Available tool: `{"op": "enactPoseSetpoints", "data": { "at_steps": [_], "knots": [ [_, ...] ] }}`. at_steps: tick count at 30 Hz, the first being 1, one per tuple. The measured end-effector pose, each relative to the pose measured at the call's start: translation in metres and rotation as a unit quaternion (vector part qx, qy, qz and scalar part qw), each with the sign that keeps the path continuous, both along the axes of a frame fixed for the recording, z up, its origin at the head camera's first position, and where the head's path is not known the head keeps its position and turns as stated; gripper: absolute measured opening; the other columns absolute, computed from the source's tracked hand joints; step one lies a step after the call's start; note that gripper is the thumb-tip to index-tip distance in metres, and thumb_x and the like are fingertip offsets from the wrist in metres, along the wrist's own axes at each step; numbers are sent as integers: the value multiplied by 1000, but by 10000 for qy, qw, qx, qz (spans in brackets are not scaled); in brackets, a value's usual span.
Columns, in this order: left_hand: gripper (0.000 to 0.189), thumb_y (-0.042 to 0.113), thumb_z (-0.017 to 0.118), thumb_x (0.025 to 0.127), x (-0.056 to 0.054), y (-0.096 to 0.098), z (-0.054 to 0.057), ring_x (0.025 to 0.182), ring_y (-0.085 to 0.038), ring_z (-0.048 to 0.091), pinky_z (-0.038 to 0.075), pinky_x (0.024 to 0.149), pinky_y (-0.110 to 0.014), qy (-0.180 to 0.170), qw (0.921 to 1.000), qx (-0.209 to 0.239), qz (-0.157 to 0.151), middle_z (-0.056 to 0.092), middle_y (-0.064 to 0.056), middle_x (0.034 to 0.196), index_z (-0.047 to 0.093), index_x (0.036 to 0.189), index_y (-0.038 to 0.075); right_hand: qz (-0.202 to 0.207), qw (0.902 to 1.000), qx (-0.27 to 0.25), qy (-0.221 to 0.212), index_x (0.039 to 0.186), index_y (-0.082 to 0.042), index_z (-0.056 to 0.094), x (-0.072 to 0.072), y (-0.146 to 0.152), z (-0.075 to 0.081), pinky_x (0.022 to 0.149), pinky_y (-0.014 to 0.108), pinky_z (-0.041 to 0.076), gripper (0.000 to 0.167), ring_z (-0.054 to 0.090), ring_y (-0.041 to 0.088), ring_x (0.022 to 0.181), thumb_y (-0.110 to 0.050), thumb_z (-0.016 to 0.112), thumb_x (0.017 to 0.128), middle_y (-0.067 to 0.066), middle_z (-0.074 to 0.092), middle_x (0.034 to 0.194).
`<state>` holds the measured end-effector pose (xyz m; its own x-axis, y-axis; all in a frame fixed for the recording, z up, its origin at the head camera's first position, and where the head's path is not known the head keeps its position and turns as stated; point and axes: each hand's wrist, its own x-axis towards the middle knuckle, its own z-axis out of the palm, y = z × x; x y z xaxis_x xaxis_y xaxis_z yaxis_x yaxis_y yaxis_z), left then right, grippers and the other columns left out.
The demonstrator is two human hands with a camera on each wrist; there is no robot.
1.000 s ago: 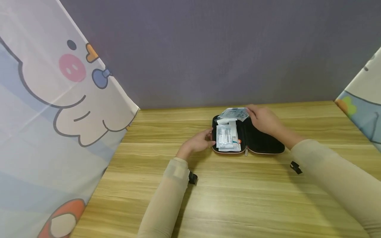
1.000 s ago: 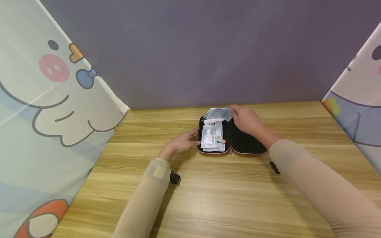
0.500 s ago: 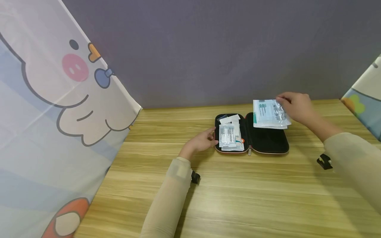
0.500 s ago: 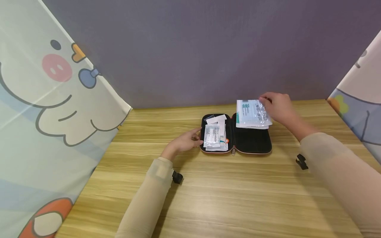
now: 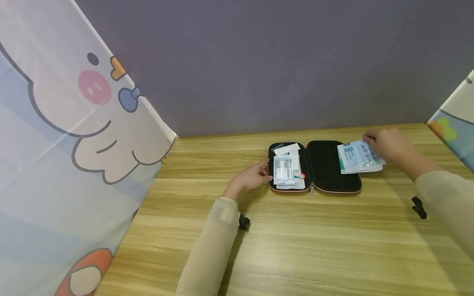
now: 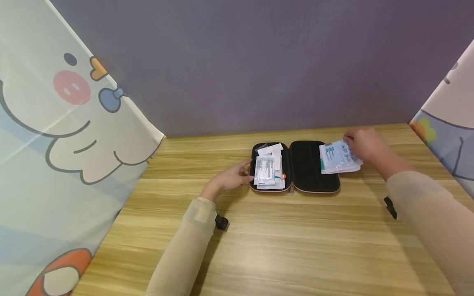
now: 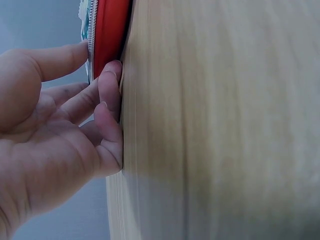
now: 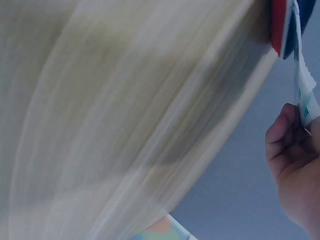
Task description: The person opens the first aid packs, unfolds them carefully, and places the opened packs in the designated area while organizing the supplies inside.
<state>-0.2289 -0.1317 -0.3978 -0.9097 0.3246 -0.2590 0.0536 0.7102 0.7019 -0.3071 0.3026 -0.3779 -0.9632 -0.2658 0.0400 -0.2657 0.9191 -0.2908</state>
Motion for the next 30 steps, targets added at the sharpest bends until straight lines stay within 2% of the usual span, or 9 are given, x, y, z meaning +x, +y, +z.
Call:
{"op": "enactPoseSetpoints", "data": {
  "at_steps": [4,10,14,17,19,23,27,30],
  "knots": [
    [76,23,67,106,2,-3,0,111,-23,63,52,102,-40,-11,10000,22,29,69,-15,129,27,170,17,62,9997,215,-52,133,7,64,-1,-8,-4,105,77,41,42,55,64,121,-25,44,114,40,62,132],
    [76,24,67,106,4,-5,0,108,-21,61,51,97,-38,-41,9999,25,91,67,-14,129,28,170,18,211,9996,183,22,130,9,65,-5,-25,-8,106,75,42,38,56,64,122,-19,48,112,39,64,131],
    [76,23,67,105,6,-4,0,106,-20,62,52,97,-37,-29,10000,1,81,69,-15,128,28,170,17,310,9994,99,-104,138,12,59,-8,-31,-12,108,76,40,43,51,67,127,-20,47,112,43,59,136],
    [76,23,68,105,8,-1,-1,105,-20,62,52,96,-37,-45,10000,16,78,70,-14,126,29,170,16,394,9988,55,-284,141,17,53,-7,-30,-16,107,75,42,49,50,67,128,-18,51,107,46,55,137],
    [76,23,68,105,8,0,-2,104,-20,62,51,95,-37,-36,10000,19,67,70,-14,125,29,170,15,399,9984,70,-401,141,18,52,-6,-26,-17,103,74,45,52,53,66,126,-17,56,103,47,55,135],
    [76,23,68,105,7,2,-2,106,-21,63,52,98,-39,6,10000,28,36,70,-16,126,29,170,15,288,9981,24,-541,135,19,57,-4,-19,-11,91,68,52,49,62,59,112,-14,60,98,46,60,127],
    [75,23,67,105,6,2,-2,105,-21,63,52,98,-40,35,10000,-5,56,70,-15,126,30,169,15,290,9973,-129,-655,134,17,59,-4,-20,-6,77,56,57,49,67,49,99,-16,63,98,44,62,123],
    [75,23,67,105,6,2,-2,104,-20,63,52,97,-39,52,10000,-53,47,70,-15,125,30,169,15,289,9956,-413,-784,138,16,57,-3,-27,-7,68,47,57,53,68,43,94,-20,65,100,44,60,125]
  ]
}}
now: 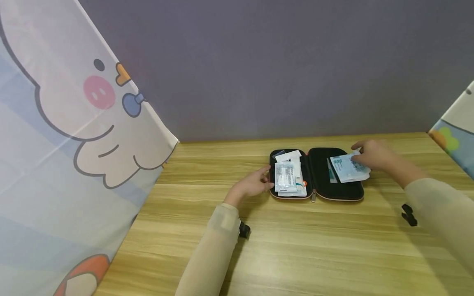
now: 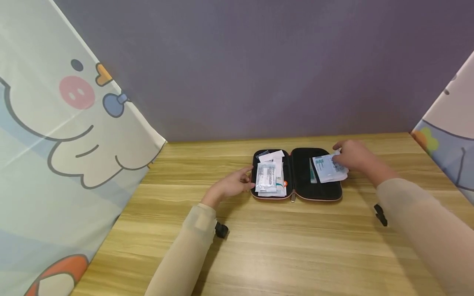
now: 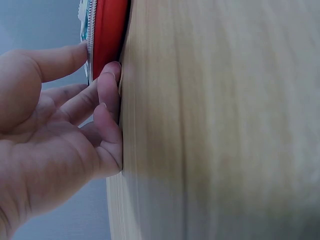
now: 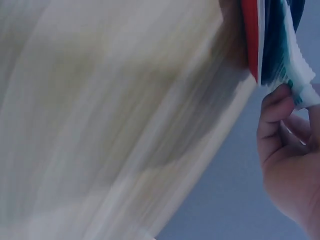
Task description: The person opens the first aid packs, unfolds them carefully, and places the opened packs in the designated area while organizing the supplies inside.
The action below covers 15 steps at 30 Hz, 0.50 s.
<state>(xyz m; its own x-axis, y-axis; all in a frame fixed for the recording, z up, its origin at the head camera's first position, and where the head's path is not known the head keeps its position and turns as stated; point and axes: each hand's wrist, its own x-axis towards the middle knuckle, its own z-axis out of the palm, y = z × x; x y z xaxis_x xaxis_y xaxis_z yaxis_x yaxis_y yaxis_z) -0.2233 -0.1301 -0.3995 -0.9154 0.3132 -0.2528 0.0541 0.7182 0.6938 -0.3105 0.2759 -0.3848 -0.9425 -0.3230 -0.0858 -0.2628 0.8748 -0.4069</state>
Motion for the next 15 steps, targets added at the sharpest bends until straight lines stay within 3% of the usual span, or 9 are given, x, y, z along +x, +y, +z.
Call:
{"op": "enactPoseSetpoints", "data": {
  "at_steps": [2,8,15],
  "knots": [
    [74,24,67,106,0,0,0,105,-19,63,52,97,-38,3,10000,-19,-16,70,-14,126,30,169,16,-57,9999,-159,-30,140,16,54,0,-6,-2,67,47,57,56,67,43,93,-22,67,100,45,60,125],
    [73,24,66,106,-2,2,2,105,-19,62,52,96,-37,33,10000,0,-47,69,-14,127,30,169,16,-242,9981,-475,296,140,17,52,2,-23,-9,86,63,53,58,67,52,103,-24,67,102,41,66,119],
    [74,24,66,106,-4,3,1,103,-19,63,52,93,-35,50,9998,-44,-173,70,-14,124,30,169,15,-829,9907,-944,512,144,16,49,12,-40,-19,86,62,54,57,65,51,106,-22,64,105,42,63,123]
  ]
}}
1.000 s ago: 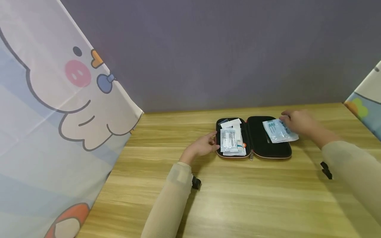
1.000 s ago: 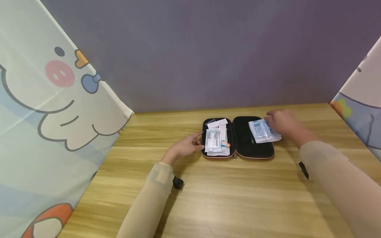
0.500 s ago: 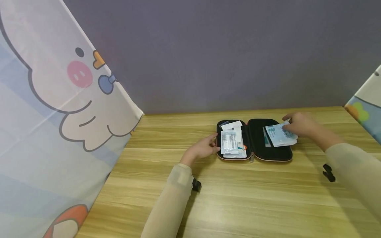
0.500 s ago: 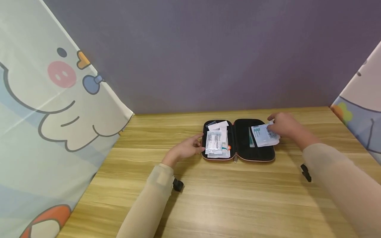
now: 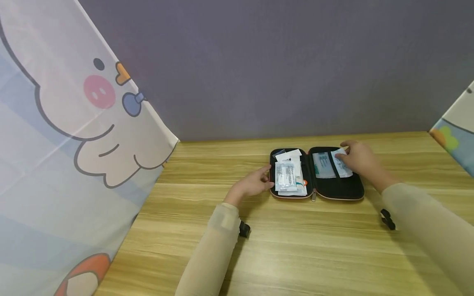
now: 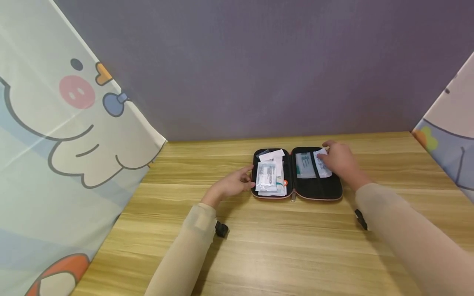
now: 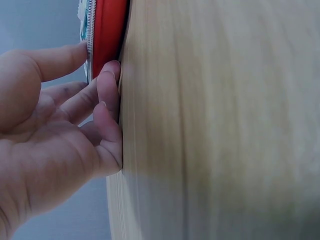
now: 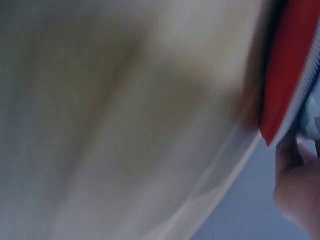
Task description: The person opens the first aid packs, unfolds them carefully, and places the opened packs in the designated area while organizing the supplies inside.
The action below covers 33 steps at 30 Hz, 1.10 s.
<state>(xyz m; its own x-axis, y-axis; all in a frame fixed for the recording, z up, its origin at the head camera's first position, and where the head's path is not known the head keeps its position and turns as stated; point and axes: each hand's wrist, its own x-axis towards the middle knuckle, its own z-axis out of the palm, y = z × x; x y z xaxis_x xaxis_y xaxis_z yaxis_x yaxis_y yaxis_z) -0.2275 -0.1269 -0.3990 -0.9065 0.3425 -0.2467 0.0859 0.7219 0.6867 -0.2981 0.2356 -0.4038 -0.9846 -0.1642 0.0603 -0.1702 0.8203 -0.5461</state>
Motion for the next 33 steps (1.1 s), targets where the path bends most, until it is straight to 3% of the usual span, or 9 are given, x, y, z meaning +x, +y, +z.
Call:
{"op": "enactPoseSetpoints", "data": {
  "at_steps": [6,13,17,21,33],
  "knots": [
    [73,25,65,107,-1,2,2,108,-22,63,52,99,-39,87,9999,-56,-28,68,-14,128,29,170,17,-284,9994,4,171,146,17,47,4,-6,-1,85,62,52,58,62,47,102,-24,60,107,39,64,119],
    [75,25,66,106,-2,0,-4,112,-22,63,52,103,-41,59,10000,-45,-39,68,-15,131,28,170,16,123,9958,884,201,134,13,61,2,6,11,91,66,52,48,67,52,109,-23,62,103,35,69,124],
    [75,23,65,107,-2,-2,-4,112,-23,64,53,102,-41,44,10000,24,-46,68,-16,131,26,170,15,381,9939,1037,53,123,7,70,1,15,15,94,67,50,39,65,51,113,-24,70,99,31,70,125],
    [75,23,65,107,-1,-6,-1,109,-22,64,53,100,-40,33,10000,1,-35,69,-16,128,27,170,14,667,9895,1277,-56,122,6,70,1,17,16,97,67,50,39,64,53,115,-25,73,99,34,67,127],
    [74,23,65,107,0,-8,0,103,-20,61,51,92,-35,-25,10000,45,-12,68,-14,124,27,170,14,623,9849,1612,-75,128,5,69,4,11,17,98,69,50,40,61,55,121,-22,71,98,36,61,136]
  ]
}}
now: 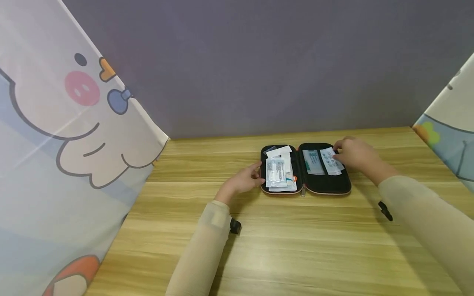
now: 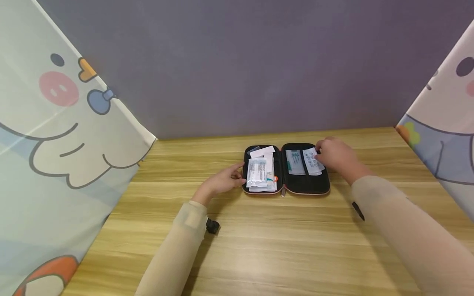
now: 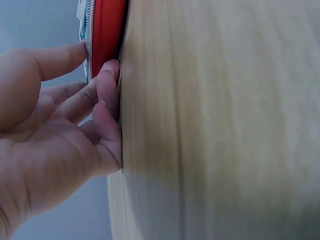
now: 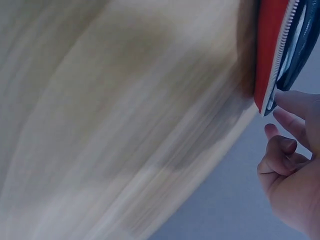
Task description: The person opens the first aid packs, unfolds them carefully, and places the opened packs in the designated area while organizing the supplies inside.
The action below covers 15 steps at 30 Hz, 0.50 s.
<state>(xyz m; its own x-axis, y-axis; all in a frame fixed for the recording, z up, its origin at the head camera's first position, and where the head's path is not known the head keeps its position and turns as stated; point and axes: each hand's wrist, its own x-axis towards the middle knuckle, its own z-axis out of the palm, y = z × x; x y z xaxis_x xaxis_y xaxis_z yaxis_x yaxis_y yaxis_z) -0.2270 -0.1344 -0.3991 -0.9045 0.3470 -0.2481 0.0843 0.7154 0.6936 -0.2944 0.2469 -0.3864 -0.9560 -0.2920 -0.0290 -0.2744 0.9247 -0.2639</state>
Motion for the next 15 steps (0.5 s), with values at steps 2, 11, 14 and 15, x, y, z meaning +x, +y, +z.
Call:
{"op": "enactPoseSetpoints", "data": {
  "at_steps": [2,11,14,15],
  "knots": [
    [74,24,66,107,0,0,0,103,-20,61,51,93,-35,-30,10000,-2,-10,68,-14,124,28,170,14,-29,10000,-29,-51,129,5,68,0,-2,2,99,69,50,40,61,54,122,-21,70,99,36,61,137],
    [76,24,65,107,1,-2,1,115,-27,64,53,105,-44,-2,10000,2,-45,67,-18,132,25,171,15,-75,9989,-429,-199,133,6,66,-3,-10,22,96,66,51,43,63,50,118,-23,67,101,33,66,131],
    [76,24,65,107,1,-2,1,116,-27,65,53,105,-45,-35,10000,46,-28,67,-17,132,25,171,15,2,9977,-646,-202,135,6,65,-3,-15,25,94,62,53,45,67,46,112,-24,68,101,30,69,127],
    [76,24,65,106,1,-2,0,114,-26,65,53,104,-44,-52,10000,65,-34,67,-17,131,25,171,14,13,9972,-723,-212,135,6,64,-3,-17,26,92,61,53,46,67,45,110,-24,68,101,30,69,126]
  ]
}}
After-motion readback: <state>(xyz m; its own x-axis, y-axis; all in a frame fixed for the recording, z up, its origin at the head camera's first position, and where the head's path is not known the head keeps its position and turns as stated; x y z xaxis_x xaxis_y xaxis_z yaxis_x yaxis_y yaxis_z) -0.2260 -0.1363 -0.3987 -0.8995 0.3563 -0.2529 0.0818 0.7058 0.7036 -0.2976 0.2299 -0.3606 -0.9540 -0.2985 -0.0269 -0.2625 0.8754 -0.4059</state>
